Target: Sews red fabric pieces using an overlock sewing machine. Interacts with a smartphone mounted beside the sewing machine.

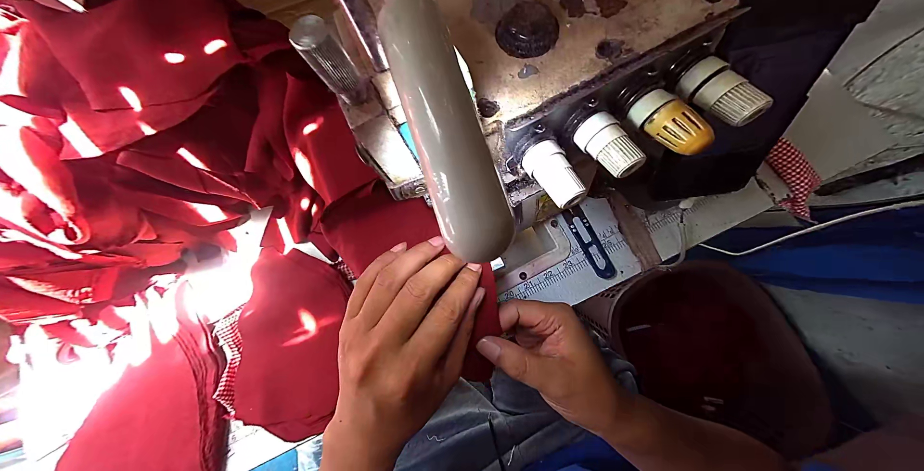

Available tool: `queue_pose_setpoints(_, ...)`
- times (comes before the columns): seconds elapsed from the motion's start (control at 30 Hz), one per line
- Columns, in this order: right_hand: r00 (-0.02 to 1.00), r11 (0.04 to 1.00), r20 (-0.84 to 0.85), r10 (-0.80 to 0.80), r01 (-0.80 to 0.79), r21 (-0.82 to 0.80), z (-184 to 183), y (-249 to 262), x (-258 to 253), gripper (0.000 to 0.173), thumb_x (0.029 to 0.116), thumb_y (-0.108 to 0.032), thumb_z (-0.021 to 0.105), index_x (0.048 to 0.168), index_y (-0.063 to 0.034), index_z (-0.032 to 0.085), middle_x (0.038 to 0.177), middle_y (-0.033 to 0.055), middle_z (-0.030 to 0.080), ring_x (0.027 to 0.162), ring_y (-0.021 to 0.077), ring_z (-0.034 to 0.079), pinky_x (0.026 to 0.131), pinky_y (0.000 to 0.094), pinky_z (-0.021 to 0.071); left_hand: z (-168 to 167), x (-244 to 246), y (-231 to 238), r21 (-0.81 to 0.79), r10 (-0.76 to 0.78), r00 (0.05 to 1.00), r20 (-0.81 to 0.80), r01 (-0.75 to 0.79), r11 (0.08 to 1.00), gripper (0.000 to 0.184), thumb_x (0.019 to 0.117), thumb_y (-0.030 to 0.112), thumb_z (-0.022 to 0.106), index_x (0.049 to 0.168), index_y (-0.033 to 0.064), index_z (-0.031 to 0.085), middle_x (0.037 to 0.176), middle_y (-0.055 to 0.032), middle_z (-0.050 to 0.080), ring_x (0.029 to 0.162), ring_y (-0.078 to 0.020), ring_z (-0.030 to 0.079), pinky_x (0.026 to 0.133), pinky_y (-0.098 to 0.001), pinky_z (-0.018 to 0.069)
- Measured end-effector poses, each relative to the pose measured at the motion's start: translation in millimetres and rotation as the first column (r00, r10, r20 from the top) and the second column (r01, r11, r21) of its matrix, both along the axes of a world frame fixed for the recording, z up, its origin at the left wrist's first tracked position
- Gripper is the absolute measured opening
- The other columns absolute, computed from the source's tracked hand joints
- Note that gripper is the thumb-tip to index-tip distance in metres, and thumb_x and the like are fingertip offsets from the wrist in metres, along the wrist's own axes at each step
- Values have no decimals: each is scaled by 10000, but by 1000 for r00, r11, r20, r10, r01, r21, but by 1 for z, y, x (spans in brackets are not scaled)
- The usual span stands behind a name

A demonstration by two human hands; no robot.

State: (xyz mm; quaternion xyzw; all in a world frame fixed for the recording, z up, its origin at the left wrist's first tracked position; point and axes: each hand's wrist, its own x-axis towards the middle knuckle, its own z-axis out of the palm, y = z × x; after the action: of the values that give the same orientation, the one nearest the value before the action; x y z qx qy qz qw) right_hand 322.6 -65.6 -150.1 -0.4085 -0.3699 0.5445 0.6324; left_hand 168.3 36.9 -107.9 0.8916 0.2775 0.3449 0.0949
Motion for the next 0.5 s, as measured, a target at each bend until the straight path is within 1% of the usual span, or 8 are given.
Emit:
queue_pose_setpoints(0.1,999,1000,41,18,-19,13,3,11,9,111,963,-67,680,933,39,690,869,60,709,826,74,686,776,246,587,1,0,2,22,4,1000,-15,-4,1000,170,975,179,685,1085,109,794,1150,-58,761,1214,-242,654,1096,-449,475)
queue_pose_setpoints(0.2,997,999,70,39,-39,0,7,21,16,116,966,-74,681,924,34,689,859,57,707,806,70,684,758,238,588,3,0,3,37,1,999,-35,0,999,176,980,183,680,1091,108,794,1157,-63,759,1234,-247,645,1108,-462,465)
queue_pose_setpoints(0.27,996,999,78,51,-49,-20,10,26,20,109,969,-70,670,923,27,684,848,43,705,783,53,674,733,214,575,4,1,2,48,3,999,-51,0,999,182,984,183,674,1102,107,790,1169,-60,754,1240,-245,636,1108,-465,454)
queue_pose_setpoints(0.33,996,997,70,54,-51,-51,13,30,22,91,966,-58,670,951,31,684,852,44,715,771,52,679,719,208,576,3,1,0,60,12,998,-61,-9,998,190,984,186,674,1117,111,786,1182,-58,750,1247,-248,632,1112,-469,449)
queue_pose_setpoints(0.4,997,996,55,54,-50,-75,13,29,23,93,951,-29,684,1002,49,678,885,70,733,794,76,702,744,228,596,0,0,-6,53,35,998,-48,-33,998,197,976,186,682,1132,123,785,1191,-60,746,1249,-258,629,1108,-479,451)
queue_pose_setpoints(0.43,997,995,55,59,-54,-79,12,26,24,123,935,-10,698,1033,61,674,911,86,737,816,93,712,765,244,606,-2,-1,-12,43,61,998,-23,-60,997,196,970,189,687,1132,135,784,1190,-59,746,1244,-261,630,1099,-477,456)
queue_pose_setpoints(0.47,996,995,62,69,-64,-81,10,23,24,158,920,-2,716,1055,68,672,935,96,736,837,109,717,785,259,614,-5,-3,-20,27,104,995,12,-104,994,190,968,200,692,1130,152,779,1187,-50,744,1230,-252,631,1082,-455,463)
queue_pose_setpoints(0.5,994,993,69,83,-77,-85,7,19,24,180,907,-3,734,1061,68,673,944,98,733,848,115,716,799,265,614,-9,-6,-32,-2,161,985,63,-161,987,176,969,216,691,1116,163,772,1153,-33,741,1187,-221,632,1040,-400,469)
